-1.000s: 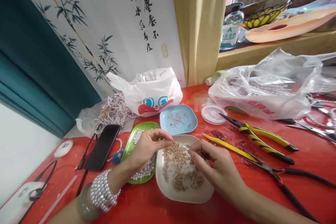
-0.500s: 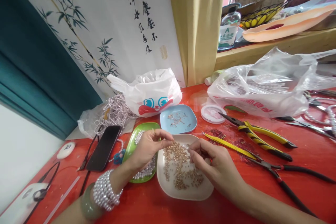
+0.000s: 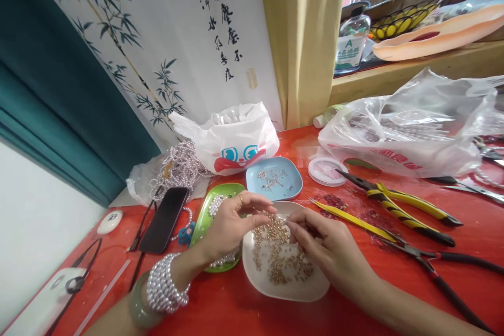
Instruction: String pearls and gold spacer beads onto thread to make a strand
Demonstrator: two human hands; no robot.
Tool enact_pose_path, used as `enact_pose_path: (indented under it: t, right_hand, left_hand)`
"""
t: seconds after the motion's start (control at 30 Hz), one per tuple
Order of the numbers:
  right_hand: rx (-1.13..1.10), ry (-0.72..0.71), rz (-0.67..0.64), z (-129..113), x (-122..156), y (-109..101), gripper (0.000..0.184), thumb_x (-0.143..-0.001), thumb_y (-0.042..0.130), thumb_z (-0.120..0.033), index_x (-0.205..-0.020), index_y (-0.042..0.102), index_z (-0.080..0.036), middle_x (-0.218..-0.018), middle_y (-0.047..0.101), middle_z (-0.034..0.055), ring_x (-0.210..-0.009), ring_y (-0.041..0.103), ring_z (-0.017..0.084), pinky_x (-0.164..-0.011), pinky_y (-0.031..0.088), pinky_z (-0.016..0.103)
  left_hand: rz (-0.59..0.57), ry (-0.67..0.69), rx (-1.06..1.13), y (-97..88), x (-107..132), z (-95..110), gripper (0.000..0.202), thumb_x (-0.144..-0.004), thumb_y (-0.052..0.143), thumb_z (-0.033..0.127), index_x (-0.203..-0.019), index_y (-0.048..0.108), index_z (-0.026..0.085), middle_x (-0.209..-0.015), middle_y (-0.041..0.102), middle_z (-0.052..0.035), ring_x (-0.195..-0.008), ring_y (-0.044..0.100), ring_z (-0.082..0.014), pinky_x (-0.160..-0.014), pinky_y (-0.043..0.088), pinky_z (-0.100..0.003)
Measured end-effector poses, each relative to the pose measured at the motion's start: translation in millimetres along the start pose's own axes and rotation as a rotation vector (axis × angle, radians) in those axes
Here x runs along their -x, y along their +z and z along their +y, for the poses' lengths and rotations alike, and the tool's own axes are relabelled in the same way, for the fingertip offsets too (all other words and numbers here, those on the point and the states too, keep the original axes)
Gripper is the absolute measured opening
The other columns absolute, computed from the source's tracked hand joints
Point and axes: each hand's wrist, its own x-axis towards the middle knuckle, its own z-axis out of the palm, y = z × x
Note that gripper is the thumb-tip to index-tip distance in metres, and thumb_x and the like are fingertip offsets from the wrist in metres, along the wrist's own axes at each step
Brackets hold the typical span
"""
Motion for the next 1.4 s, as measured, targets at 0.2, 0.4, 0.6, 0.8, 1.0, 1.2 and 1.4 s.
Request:
enact_pose_path:
  t: [0.2, 0.4, 0.6, 0.8, 1.0, 1.2, 1.4]
  right_hand:
    - [-0.148, 0.049, 0.02, 2, 0, 0, 0.019, -0.085, 0.042, -0.028, -0.07, 0.049, -0.019, -0.06, 0.053, -0.0019, -0.048, 0.05, 0.008, -0.047, 0.041, 0.019]
    - [-0.409, 0.168, 0.057, -3, -8, -8, 0.025, -0.08, 0.051, -0.036, -0.065, 0.053, -0.016, -0.057, 0.055, -0.001, -0.047, 0.049, 0.008, -0.047, 0.04, 0.019]
    - [-0.51, 0.235, 0.085, -1, -11, -11, 0.027, -0.077, 0.055, -0.04, -0.065, 0.056, -0.016, -0.058, 0.057, -0.0004, -0.048, 0.05, 0.008, -0.047, 0.04, 0.019]
    - [-0.499, 0.234, 0.103, -5, -11, -11, 0.024, -0.075, 0.057, -0.039, -0.065, 0.056, -0.017, -0.058, 0.056, -0.0014, -0.048, 0.05, 0.008, -0.048, 0.04, 0.019]
    - [-0.497, 0.237, 0.094, -6, -10, -10, 0.023, -0.074, 0.058, -0.038, -0.066, 0.057, -0.017, -0.058, 0.056, -0.0012, -0.048, 0.05, 0.008, -0.048, 0.041, 0.019]
    - [-0.495, 0.223, 0.099, -6, -9, -10, 0.023, -0.074, 0.058, -0.038, -0.065, 0.056, -0.017, -0.056, 0.055, -0.0016, -0.048, 0.049, 0.008, -0.048, 0.041, 0.019]
    - [-0.478, 0.228, 0.087, -9, -10, -11, 0.024, -0.074, 0.057, -0.038, -0.063, 0.056, -0.017, -0.056, 0.055, -0.0018, -0.048, 0.048, 0.008, -0.048, 0.041, 0.019]
  left_hand:
    - [0.04, -0.037, -0.014, -12.2, -6, 5, 0.017, -0.073, 0.06, 0.023, -0.089, 0.058, 0.017, -0.079, 0.068, -0.0065, -0.079, 0.062, -0.0178, -0.077, 0.046, -0.03]
    - [-0.004, 0.003, -0.238, -21.1, -7, 7, 0.017, -0.076, 0.055, 0.03, -0.072, 0.064, 0.016, -0.074, 0.062, -0.0047, -0.075, 0.058, -0.0163, -0.072, 0.043, -0.03]
    - [-0.049, -0.055, -0.531, -26.1, -9, 1, 0.012, -0.069, 0.062, 0.029, -0.076, 0.066, 0.019, -0.081, 0.061, -0.004, -0.076, 0.054, -0.0168, -0.069, 0.041, -0.03]
    - [-0.199, -0.018, -0.902, -25.7, -2, 8, 0.005, -0.068, 0.061, 0.025, -0.07, 0.065, 0.023, -0.074, 0.064, 0.0013, -0.077, 0.049, -0.0188, -0.068, 0.033, -0.032]
    - [-0.262, 0.042, -1.03, -18.4, 3, 9, 0.012, -0.072, 0.054, 0.022, -0.074, 0.065, 0.023, -0.075, 0.064, -0.0008, -0.077, 0.047, -0.02, -0.065, 0.029, -0.031]
    - [-0.163, 0.027, -0.956, -37.3, -4, 16, 0.019, -0.075, 0.047, 0.019, -0.078, 0.066, 0.022, -0.081, 0.066, -0.002, -0.079, 0.052, -0.0185, -0.067, 0.033, -0.029]
    - [-0.227, -0.123, -1.1, -71.6, -9, 19, 0.019, -0.072, 0.048, 0.022, -0.078, 0.066, 0.022, -0.078, 0.068, -0.0025, -0.072, 0.057, -0.0187, -0.061, 0.031, -0.028]
